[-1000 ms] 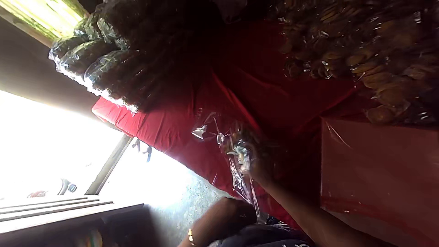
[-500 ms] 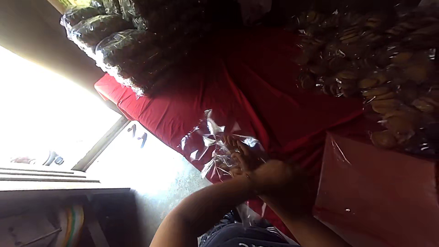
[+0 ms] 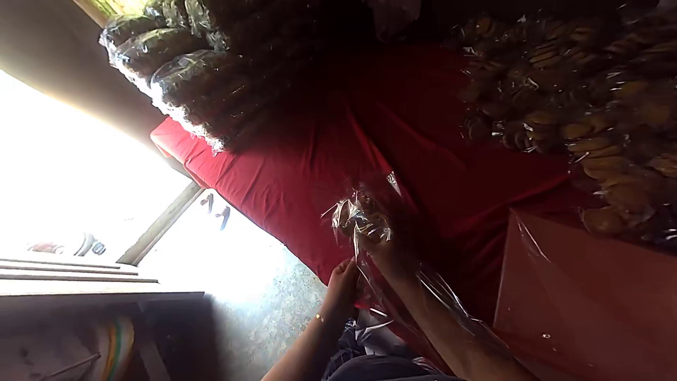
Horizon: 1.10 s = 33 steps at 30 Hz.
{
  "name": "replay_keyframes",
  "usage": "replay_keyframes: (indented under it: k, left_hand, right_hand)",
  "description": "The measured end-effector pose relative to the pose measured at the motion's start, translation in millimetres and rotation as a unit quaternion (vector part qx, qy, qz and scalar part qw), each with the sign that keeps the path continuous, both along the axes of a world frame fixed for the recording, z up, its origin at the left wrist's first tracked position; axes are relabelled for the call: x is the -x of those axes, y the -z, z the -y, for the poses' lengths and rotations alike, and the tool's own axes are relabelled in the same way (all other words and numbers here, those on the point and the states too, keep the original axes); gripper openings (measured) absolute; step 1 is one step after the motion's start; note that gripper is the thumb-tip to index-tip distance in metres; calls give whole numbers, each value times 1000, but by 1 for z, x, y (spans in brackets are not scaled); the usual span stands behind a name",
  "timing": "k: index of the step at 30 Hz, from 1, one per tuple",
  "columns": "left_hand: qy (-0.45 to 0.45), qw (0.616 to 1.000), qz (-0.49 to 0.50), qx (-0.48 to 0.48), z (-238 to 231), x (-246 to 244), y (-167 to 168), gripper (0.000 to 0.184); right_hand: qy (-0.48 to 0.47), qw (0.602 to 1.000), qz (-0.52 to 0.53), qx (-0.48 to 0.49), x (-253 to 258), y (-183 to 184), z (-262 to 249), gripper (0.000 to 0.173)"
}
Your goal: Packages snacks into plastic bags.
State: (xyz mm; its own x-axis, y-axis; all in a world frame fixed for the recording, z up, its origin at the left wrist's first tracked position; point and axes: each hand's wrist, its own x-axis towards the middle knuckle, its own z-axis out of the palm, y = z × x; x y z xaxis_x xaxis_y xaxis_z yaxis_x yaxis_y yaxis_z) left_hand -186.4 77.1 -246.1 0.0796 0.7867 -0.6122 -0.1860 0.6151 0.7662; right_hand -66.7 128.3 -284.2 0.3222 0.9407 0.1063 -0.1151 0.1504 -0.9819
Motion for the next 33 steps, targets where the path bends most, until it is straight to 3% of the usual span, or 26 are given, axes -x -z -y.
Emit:
replay_keyframes:
  k: [2, 5, 6, 9, 11, 12, 15, 16, 18, 20, 21, 22, 24, 25, 27, 29, 31, 33]
  left_hand:
    - [145, 971, -140, -128, 9, 8, -8, 24]
    - [336, 806, -302, -383, 35, 28, -30, 14]
    - [350, 751, -331, -451, 36, 37, -32, 14]
    - [320, 640, -397, -575, 0, 80, -34, 17]
    - [301, 574, -431, -628, -36, 114, -36, 19]
    - [306, 562, -440, -630, -49, 129, -34, 18]
    - [414, 597, -381, -572, -55, 162, -13, 9]
    - [448, 611, -354, -548, -54, 168, -6, 10]
    - [530, 612, -352, -469, -64, 181, -17, 15]
    - [653, 586, -399, -265, -88, 195, -64, 30]
    - [654, 589, -423, -215, -104, 205, -85, 36]
    - [598, 618, -452, -238, -119, 218, -97, 36]
    - [427, 638, -486, -418, -148, 234, -87, 23]
    - [396, 660, -448, -455, -169, 234, -72, 21]
    - [390, 746, -313, -439, -208, 227, -25, 23]
    - [310, 805, -205, -463, -238, 220, 28, 27]
    - [279, 815, -192, -470, -251, 217, 47, 33]
    - [289, 777, -291, -478, -253, 216, 50, 34]
  right_hand:
    - [43, 995, 91, -10, 1, 7, -11, 73]
    - [128, 950, 284, 14, -8, 6, -47, 70]
    - [129, 940, 313, 36, -9, 3, -61, 80]
    - [68, 940, 325, 74, 14, -7, -102, 103]
    - [-18, 918, 380, 108, 46, -17, -123, 98]
    - [-57, 903, 409, 118, 63, -21, -130, 86]
    - [-90, 898, 406, 145, 103, -38, -135, 64]
    - [-95, 906, 390, 133, 112, -43, -139, 68]
    - [-98, 900, 416, 89, 133, -30, -157, 95]
    - [-100, 894, 431, 70, 153, -3, -170, 107]
    - [-79, 893, 441, 49, 161, 7, -177, 106]
    - [-62, 892, 446, 38, 165, 11, -184, 103]
    - [-50, 885, 460, 54, 169, 8, -193, 95]
    - [-54, 869, 485, 77, 170, 2, -195, 91]
    - [-94, 832, 529, 140, 170, -18, -198, 77]
    - [-102, 821, 542, 146, 168, -43, -201, 50]
    - [-149, 791, 569, 167, 162, -59, -203, 46]
    - [-232, 732, 600, 225, 162, -61, -194, 51]
